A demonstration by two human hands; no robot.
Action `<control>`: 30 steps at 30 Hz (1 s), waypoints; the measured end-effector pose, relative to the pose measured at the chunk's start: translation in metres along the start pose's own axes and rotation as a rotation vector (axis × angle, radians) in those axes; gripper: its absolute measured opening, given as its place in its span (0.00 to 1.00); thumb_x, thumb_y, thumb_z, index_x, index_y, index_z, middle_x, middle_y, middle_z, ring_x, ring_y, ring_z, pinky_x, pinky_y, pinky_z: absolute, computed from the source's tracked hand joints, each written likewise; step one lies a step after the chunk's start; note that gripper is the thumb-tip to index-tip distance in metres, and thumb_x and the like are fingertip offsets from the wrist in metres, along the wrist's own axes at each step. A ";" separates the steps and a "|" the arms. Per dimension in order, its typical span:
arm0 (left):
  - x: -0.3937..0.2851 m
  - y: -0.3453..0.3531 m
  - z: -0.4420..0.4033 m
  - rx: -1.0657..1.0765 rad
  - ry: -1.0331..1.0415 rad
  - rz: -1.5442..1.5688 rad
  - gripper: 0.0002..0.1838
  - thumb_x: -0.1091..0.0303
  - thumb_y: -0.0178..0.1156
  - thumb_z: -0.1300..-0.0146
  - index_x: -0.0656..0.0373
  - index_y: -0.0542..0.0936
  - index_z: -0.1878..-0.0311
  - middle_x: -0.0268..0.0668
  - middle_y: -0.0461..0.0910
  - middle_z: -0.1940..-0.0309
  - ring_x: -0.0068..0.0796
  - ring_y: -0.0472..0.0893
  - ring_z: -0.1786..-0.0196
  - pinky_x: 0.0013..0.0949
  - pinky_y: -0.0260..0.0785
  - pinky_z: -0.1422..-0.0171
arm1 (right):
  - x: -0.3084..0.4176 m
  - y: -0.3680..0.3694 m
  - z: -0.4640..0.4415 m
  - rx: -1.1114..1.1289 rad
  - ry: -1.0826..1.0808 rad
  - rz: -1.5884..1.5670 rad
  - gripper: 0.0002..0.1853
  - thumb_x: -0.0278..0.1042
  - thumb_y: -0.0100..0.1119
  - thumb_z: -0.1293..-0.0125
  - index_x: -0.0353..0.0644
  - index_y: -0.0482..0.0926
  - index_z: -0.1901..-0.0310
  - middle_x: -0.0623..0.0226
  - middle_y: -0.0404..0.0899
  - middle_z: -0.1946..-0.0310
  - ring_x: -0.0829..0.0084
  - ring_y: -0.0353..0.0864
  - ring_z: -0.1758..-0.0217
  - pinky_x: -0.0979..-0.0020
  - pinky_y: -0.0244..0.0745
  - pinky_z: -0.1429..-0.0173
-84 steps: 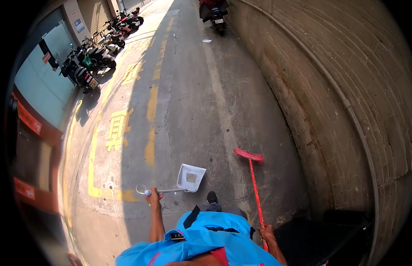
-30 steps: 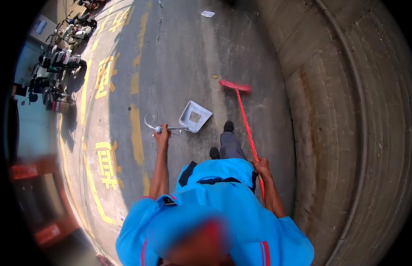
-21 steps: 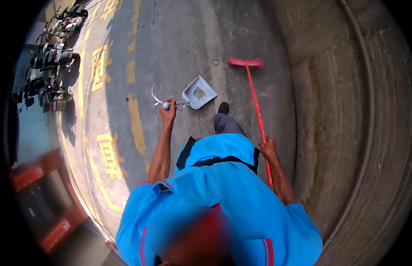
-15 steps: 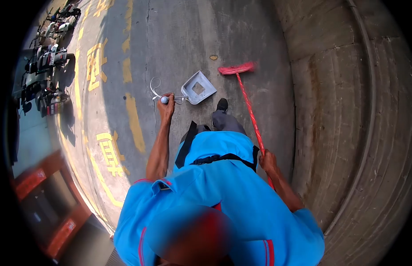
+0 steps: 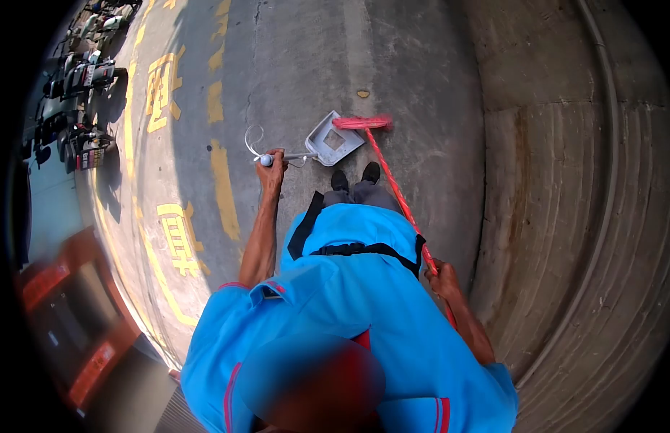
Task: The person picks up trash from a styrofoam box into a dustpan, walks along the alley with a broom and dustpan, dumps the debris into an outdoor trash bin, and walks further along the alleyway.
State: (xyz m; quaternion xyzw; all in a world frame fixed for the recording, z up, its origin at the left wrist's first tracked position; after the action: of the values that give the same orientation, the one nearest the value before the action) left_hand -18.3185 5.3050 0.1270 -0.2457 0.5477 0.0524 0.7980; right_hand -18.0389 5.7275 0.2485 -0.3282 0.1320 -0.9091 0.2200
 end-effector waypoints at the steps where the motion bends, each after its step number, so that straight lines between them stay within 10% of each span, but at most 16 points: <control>1: 0.000 -0.002 -0.003 -0.014 -0.018 0.031 0.10 0.65 0.60 0.48 0.64 0.82 0.70 0.33 0.75 0.85 0.19 0.74 0.80 0.25 0.66 0.76 | 0.008 -0.001 -0.009 -0.010 0.032 -0.047 0.08 0.27 0.51 0.45 0.34 0.76 0.65 0.69 0.67 0.86 0.81 0.66 0.87 0.73 0.60 0.85; 30: -0.124 0.135 -0.263 -0.306 -0.140 0.189 0.13 0.65 0.62 0.49 0.66 0.77 0.67 0.37 0.75 0.80 0.27 0.77 0.84 0.27 0.73 0.81 | 0.209 -0.200 -0.363 -0.058 0.077 -0.050 0.08 0.30 0.57 0.45 0.32 0.75 0.70 0.65 0.70 0.86 0.74 0.70 0.87 0.69 0.66 0.83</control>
State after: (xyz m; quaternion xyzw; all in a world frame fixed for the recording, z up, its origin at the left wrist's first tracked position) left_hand -18.6381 5.3274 0.1199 -0.3075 0.4971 0.2270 0.7790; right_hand -18.4829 5.8339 0.1663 -0.3026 0.1582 -0.9221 0.1824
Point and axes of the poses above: each hand's wrist, its own z-axis away from the middle knuckle, its own y-axis out of the palm, x = y × z, the point moved 4 cm from there along -z, towards the middle knuckle
